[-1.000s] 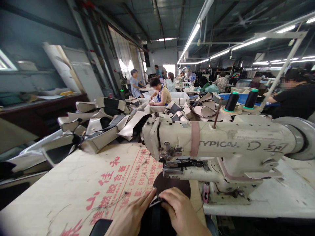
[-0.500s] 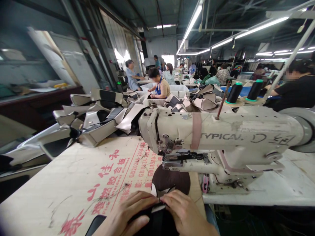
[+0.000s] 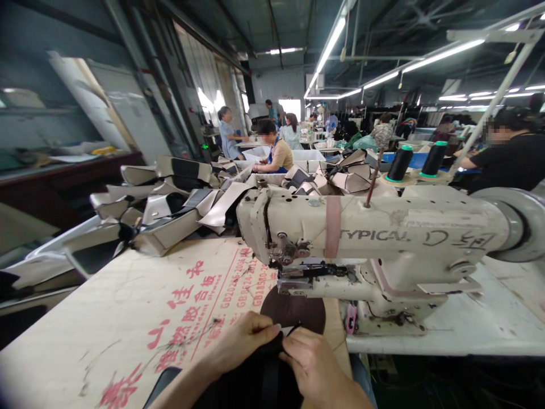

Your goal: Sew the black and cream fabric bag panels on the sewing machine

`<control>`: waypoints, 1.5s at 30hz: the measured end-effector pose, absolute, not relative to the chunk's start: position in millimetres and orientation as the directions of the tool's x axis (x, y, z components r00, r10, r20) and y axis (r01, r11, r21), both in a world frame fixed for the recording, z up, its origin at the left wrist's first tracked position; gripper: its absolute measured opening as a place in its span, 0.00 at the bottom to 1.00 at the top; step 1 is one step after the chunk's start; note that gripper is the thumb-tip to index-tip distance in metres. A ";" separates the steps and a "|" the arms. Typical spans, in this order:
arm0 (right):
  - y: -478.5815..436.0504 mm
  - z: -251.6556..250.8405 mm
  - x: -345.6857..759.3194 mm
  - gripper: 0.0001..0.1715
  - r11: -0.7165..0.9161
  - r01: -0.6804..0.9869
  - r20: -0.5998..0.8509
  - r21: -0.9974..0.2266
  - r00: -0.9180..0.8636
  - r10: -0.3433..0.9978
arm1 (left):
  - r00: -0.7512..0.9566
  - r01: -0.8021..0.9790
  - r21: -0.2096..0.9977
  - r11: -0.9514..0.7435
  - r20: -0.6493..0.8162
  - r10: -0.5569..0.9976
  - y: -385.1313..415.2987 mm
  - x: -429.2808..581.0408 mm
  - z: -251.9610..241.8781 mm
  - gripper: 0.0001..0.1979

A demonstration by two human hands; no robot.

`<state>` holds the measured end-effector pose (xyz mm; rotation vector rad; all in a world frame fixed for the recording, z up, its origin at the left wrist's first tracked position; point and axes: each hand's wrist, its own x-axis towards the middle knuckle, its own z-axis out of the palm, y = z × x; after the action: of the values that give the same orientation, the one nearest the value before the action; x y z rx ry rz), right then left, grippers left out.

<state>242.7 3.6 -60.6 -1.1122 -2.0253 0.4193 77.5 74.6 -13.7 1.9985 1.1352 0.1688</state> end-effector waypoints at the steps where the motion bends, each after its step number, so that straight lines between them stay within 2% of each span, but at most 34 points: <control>1: 3.5 -60.9 242.9 0.18 0.568 0.561 0.472 -0.602 -0.324 0.820 | 0.592 0.653 0.717 -0.244 -0.282 0.755 77.2 76.5 -15.9 0.22; 5: 4.3 -62.7 243.8 0.11 0.546 0.524 0.469 -0.654 -0.286 0.836 | 0.577 0.640 0.740 -0.207 -0.285 0.765 81.0 76.5 -15.3 0.22; 8: 6.0 -62.5 244.8 0.03 0.469 0.544 0.431 -0.696 -0.206 0.878 | 0.564 0.659 0.735 -0.158 -0.344 0.751 82.5 79.5 -7.8 0.22; 13: 8.6 -52.5 244.6 0.17 0.511 0.588 0.415 -0.627 -0.302 0.858 | 0.535 0.649 0.756 -0.082 -0.378 0.755 86.9 81.5 -1.5 0.20; 18: 10.0 -42.6 244.9 0.11 0.539 0.615 0.347 -0.575 -0.413 0.842 | 0.512 0.640 0.768 0.039 -0.463 0.723 85.4 76.9 -7.1 0.18; 21: 10.8 -40.8 243.4 0.09 0.591 0.628 0.350 -0.506 -0.477 0.806 | 0.516 0.645 0.754 0.123 -0.548 0.658 86.5 73.6 -9.8 0.17; 23: 11.5 -40.9 241.7 0.08 0.605 0.619 0.371 -0.501 -0.478 0.796 | 0.527 0.645 0.754 0.127 -0.558 0.640 87.0 71.5 -7.9 0.16; 25: 12.2 -41.9 240.4 0.09 0.596 0.601 0.400 -0.533 -0.441 0.803 | 0.545 0.612 0.787 0.074 -0.487 0.682 83.2 68.0 -2.1 0.16; 28: 11.8 -43.9 239.9 0.08 0.564 0.570 0.436 -0.598 -0.359 0.825 | 0.514 0.544 0.828 -0.139 -0.197 0.835 64.1 59.8 8.1 0.13; 31: 9.8 -45.7 239.7 0.08 0.525 0.544 0.441 -0.655 -0.290 0.850 | 0.477 0.583 0.723 -0.370 0.063 0.876 38.6 52.4 7.4 0.10; 34: 8.2 -46.7 238.1 0.09 0.507 0.528 0.445 -0.682 -0.250 0.860 | 0.549 0.609 0.558 -0.564 0.217 0.807 27.1 49.6 -6.7 0.15; 37: 8.1 -46.9 236.5 0.09 0.492 0.531 0.447 -0.690 -0.222 0.867 | 0.656 0.604 0.394 -0.692 0.246 0.713 33.2 49.8 -20.5 0.21; 40: 9.2 -46.0 237.4 0.08 0.472 0.558 0.425 -0.682 -0.223 0.877 | 0.718 0.590 0.306 -0.747 0.224 0.659 42.3 51.7 -23.3 0.27; 45: 13.7 -43.5 242.5 0.13 0.496 0.659 0.394 -0.566 -0.312 0.865 | 0.761 0.593 0.193 -0.782 0.184 0.622 47.1 59.5 -14.8 0.26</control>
<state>242.5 13.7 -43.5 -1.2463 -2.0716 0.3955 59.5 47.1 -14.8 2.8318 0.9811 0.3608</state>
